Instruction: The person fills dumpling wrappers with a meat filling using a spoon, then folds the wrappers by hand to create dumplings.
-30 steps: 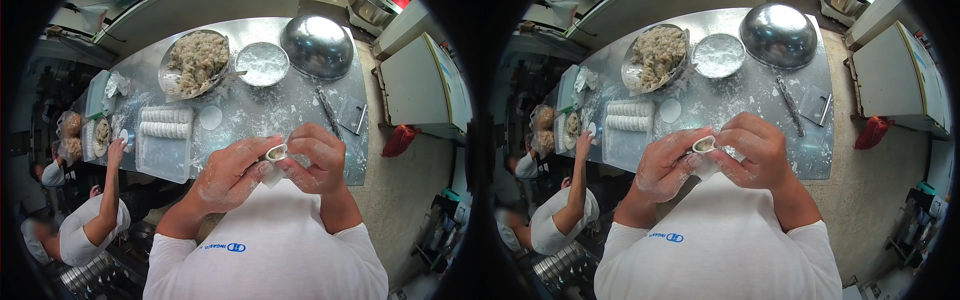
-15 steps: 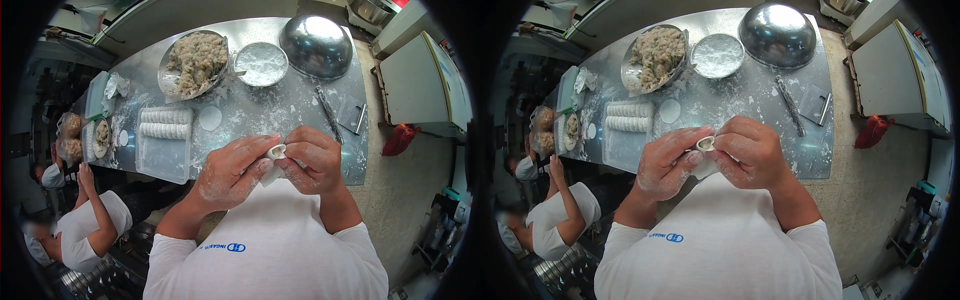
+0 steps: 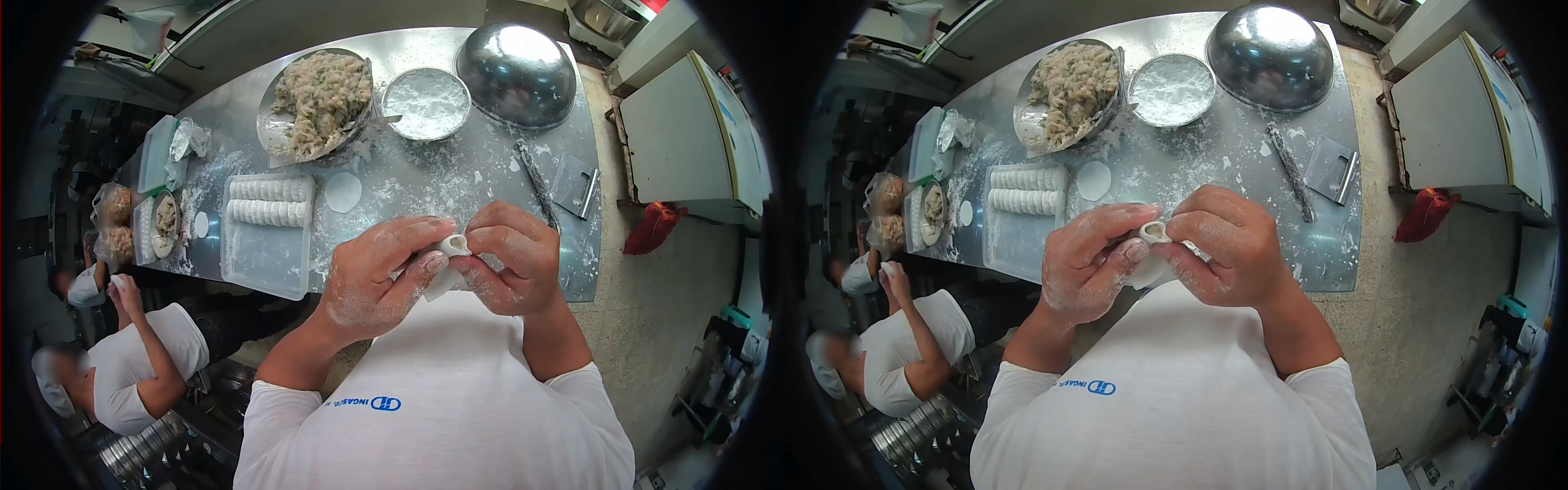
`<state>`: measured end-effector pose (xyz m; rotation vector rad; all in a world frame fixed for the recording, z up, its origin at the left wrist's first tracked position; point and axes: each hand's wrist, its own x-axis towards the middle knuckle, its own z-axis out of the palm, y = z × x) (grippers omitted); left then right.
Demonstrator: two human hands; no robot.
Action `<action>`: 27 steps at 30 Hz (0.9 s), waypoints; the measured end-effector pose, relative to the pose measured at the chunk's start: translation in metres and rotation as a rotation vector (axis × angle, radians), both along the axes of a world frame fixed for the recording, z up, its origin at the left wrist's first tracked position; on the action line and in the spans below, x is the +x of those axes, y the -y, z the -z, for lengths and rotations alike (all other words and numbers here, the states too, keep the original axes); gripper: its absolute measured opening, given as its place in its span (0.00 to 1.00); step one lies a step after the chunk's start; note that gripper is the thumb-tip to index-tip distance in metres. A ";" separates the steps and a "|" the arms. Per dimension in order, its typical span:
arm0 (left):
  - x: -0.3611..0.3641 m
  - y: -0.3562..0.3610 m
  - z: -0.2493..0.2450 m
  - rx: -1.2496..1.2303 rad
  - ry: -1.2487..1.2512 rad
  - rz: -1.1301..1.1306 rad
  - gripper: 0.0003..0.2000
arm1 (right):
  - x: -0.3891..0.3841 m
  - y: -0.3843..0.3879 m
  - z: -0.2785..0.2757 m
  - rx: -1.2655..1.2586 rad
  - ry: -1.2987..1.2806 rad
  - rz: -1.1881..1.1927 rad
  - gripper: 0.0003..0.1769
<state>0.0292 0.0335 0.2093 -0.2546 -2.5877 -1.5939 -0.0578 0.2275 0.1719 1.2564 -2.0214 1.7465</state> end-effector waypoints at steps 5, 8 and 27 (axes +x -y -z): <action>-0.001 0.000 -0.001 -0.088 -0.089 0.024 0.17 | 0.000 -0.002 0.001 0.033 -0.001 -0.007 0.10; -0.001 0.001 0.000 -0.054 -0.114 0.030 0.18 | 0.000 0.000 -0.008 -0.004 0.043 0.046 0.10; 0.001 0.003 0.009 0.064 -0.050 0.023 0.14 | -0.001 0.001 -0.003 -0.032 0.027 -0.005 0.09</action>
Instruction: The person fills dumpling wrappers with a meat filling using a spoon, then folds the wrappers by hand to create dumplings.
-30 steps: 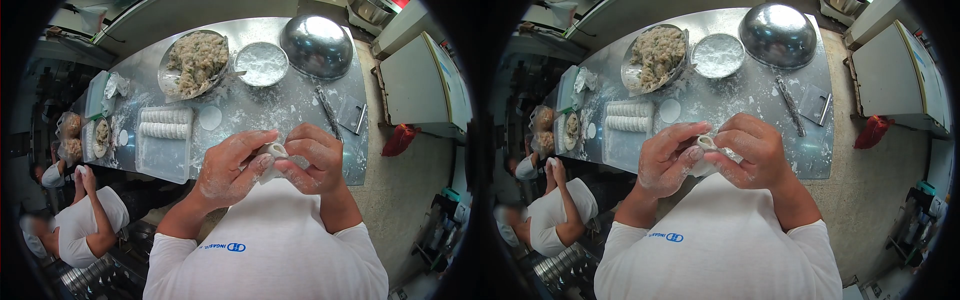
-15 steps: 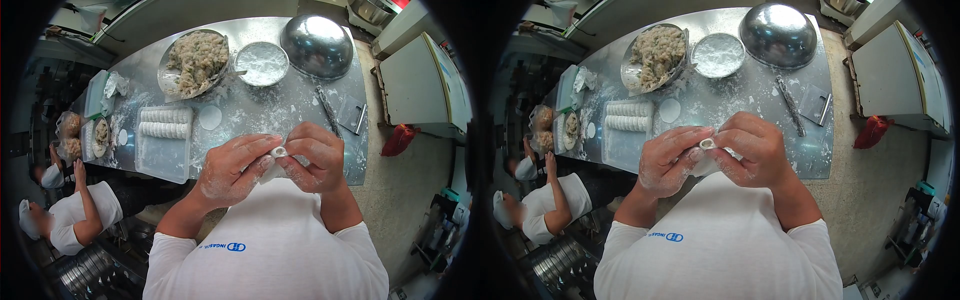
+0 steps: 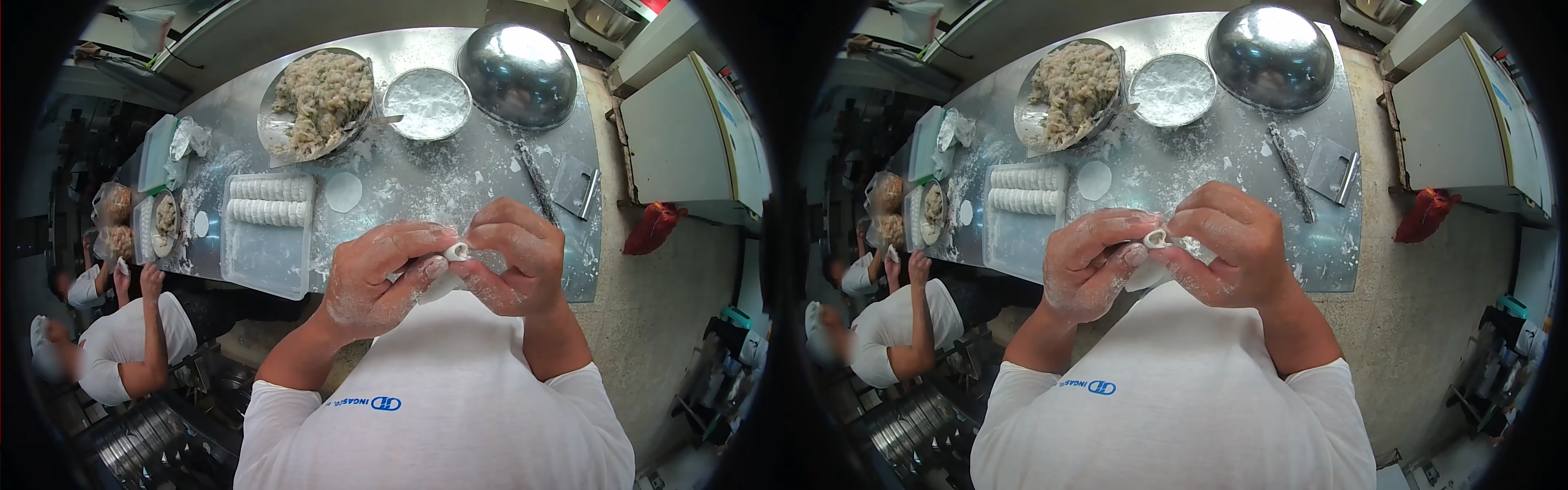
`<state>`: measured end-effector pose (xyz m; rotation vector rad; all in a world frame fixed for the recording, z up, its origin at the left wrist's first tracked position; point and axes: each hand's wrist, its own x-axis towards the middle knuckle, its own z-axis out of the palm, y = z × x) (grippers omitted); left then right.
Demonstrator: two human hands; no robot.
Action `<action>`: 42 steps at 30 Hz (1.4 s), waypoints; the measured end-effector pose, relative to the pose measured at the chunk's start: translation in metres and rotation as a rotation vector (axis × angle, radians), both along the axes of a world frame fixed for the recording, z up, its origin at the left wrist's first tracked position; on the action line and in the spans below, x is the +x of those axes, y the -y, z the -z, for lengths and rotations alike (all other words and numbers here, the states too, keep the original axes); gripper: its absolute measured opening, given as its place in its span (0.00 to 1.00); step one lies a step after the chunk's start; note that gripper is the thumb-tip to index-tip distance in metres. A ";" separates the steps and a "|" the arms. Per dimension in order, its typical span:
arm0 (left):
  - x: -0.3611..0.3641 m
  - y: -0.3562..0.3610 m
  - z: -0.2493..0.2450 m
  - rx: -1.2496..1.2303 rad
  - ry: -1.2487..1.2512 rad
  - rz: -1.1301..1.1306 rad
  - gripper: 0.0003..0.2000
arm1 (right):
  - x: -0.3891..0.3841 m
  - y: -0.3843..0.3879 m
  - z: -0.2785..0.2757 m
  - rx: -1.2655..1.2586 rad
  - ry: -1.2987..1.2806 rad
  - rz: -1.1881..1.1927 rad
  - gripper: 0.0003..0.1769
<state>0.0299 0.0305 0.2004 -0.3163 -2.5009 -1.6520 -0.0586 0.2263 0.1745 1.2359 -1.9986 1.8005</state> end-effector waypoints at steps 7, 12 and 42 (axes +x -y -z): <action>-0.002 -0.005 -0.001 0.099 0.112 -0.060 0.14 | -0.001 -0.001 0.001 0.018 -0.013 -0.009 0.09; -0.005 -0.006 0.011 0.085 -0.022 -0.060 0.13 | -0.001 -0.003 0.002 0.039 -0.023 -0.003 0.09; -0.003 -0.002 0.006 0.091 0.069 0.007 0.13 | -0.001 -0.001 0.003 0.009 0.009 0.007 0.09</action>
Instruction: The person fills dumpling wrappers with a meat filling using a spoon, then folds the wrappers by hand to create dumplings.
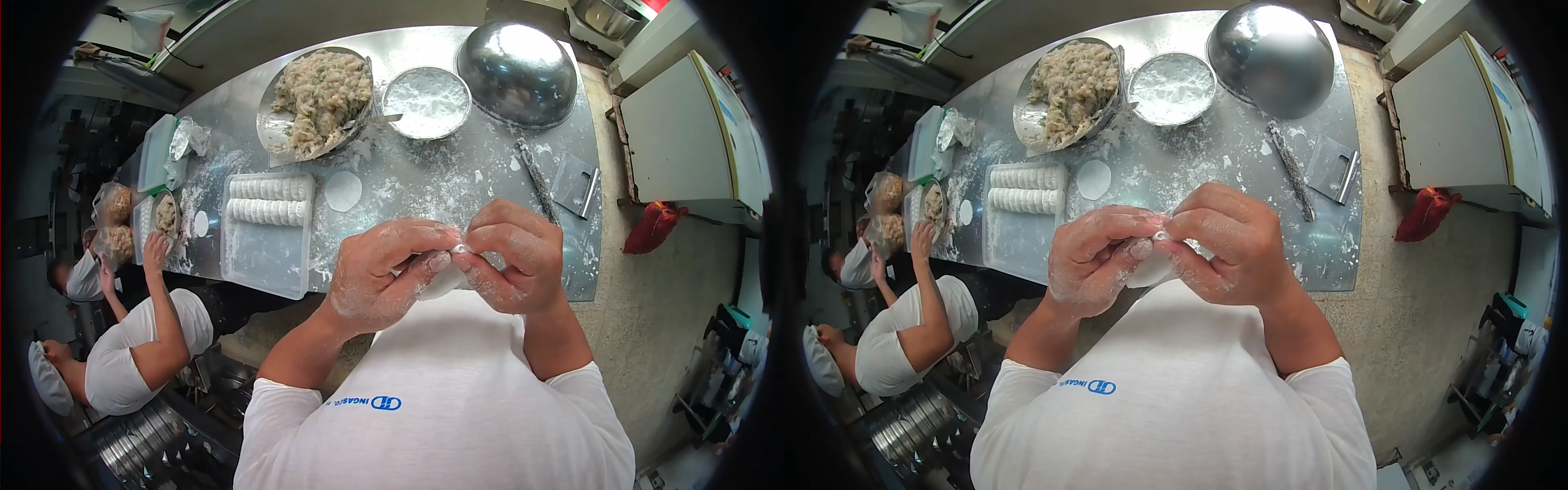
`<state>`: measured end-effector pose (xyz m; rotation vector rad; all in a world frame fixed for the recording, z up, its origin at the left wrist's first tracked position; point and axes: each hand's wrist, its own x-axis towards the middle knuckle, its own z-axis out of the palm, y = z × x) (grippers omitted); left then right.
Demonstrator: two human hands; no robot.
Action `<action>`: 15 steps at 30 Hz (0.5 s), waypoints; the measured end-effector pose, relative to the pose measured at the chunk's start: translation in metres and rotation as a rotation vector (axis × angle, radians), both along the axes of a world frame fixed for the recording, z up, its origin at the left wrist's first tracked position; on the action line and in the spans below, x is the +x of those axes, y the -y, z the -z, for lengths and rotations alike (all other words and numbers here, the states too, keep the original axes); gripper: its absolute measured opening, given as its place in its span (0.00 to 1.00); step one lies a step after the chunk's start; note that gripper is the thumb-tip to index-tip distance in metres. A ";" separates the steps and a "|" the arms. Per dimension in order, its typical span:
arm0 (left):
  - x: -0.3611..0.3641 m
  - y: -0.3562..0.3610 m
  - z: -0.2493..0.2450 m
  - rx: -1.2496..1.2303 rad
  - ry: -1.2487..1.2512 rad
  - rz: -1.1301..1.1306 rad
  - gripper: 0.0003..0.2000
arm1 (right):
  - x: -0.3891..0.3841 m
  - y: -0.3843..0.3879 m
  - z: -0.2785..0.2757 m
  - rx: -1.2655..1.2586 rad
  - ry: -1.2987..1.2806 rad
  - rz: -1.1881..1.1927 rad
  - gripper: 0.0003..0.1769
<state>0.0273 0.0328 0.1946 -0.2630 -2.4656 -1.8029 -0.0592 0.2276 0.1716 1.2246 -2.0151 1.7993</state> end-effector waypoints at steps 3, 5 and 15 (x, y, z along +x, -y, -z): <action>-0.001 -0.004 0.005 0.025 -0.024 -0.066 0.12 | 0.000 0.000 0.001 0.024 -0.035 -0.013 0.09; 0.000 -0.006 0.007 0.086 0.008 -0.083 0.12 | 0.000 -0.001 0.000 0.032 -0.038 -0.007 0.09; -0.005 0.002 0.014 0.160 0.084 -0.024 0.11 | -0.003 0.000 0.007 0.047 0.088 -0.040 0.07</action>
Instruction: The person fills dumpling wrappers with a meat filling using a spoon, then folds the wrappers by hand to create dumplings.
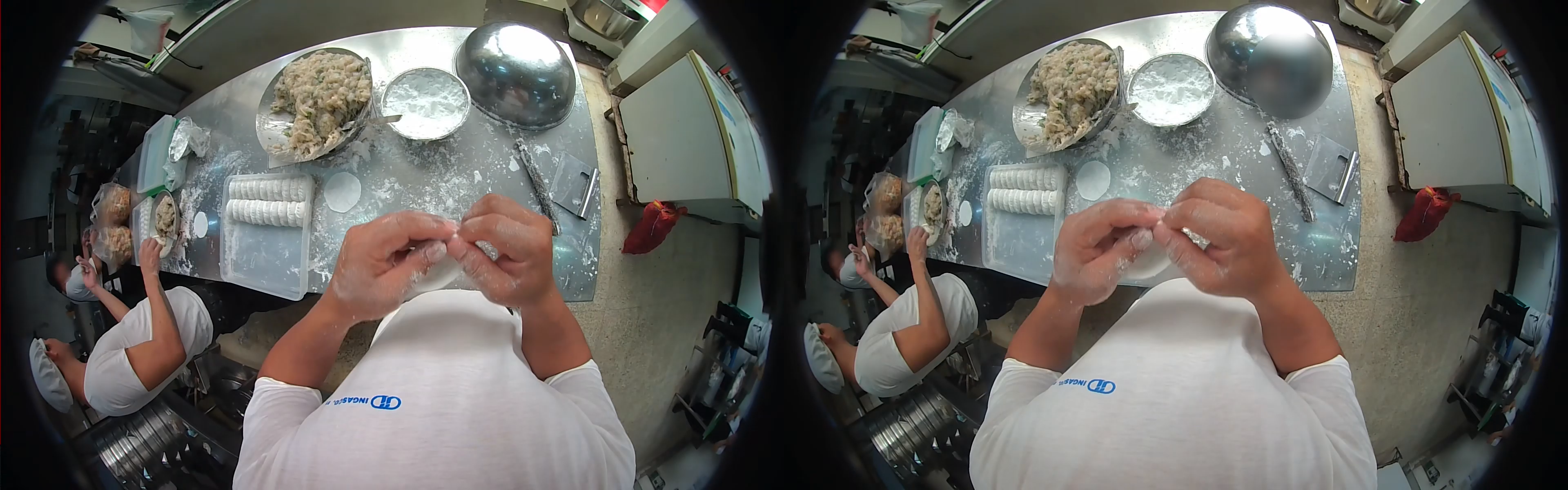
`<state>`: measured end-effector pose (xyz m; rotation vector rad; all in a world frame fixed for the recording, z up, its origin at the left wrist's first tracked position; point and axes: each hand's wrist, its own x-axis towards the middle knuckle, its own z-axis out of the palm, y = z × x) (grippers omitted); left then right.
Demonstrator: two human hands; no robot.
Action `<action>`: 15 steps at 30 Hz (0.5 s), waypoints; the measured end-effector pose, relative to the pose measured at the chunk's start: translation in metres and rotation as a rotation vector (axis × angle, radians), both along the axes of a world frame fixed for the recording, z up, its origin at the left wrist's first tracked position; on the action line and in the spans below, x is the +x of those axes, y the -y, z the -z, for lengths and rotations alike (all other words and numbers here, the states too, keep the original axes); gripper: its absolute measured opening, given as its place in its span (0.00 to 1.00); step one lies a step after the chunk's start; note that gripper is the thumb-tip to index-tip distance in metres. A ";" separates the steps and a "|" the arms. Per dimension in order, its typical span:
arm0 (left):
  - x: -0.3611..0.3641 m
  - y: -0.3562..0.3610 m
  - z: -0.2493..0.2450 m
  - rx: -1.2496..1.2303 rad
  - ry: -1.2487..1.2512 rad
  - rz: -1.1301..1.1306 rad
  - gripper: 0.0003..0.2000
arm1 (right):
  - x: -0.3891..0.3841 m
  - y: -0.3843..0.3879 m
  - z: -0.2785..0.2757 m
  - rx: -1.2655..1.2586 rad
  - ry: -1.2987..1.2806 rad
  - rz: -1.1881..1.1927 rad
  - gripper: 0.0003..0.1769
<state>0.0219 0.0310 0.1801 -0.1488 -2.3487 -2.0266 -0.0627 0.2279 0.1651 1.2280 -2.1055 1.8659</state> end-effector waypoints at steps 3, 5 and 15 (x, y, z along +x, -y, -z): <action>-0.007 -0.005 0.017 0.314 0.147 -0.095 0.10 | 0.000 0.003 0.023 -0.183 0.368 -0.060 0.13; -0.017 -0.014 0.024 0.518 0.182 -0.170 0.09 | 0.006 0.018 0.056 -0.551 0.770 -0.123 0.22; -0.019 0.000 0.077 -0.103 0.390 -0.114 0.24 | 0.023 0.035 0.118 -0.724 1.534 -0.240 0.26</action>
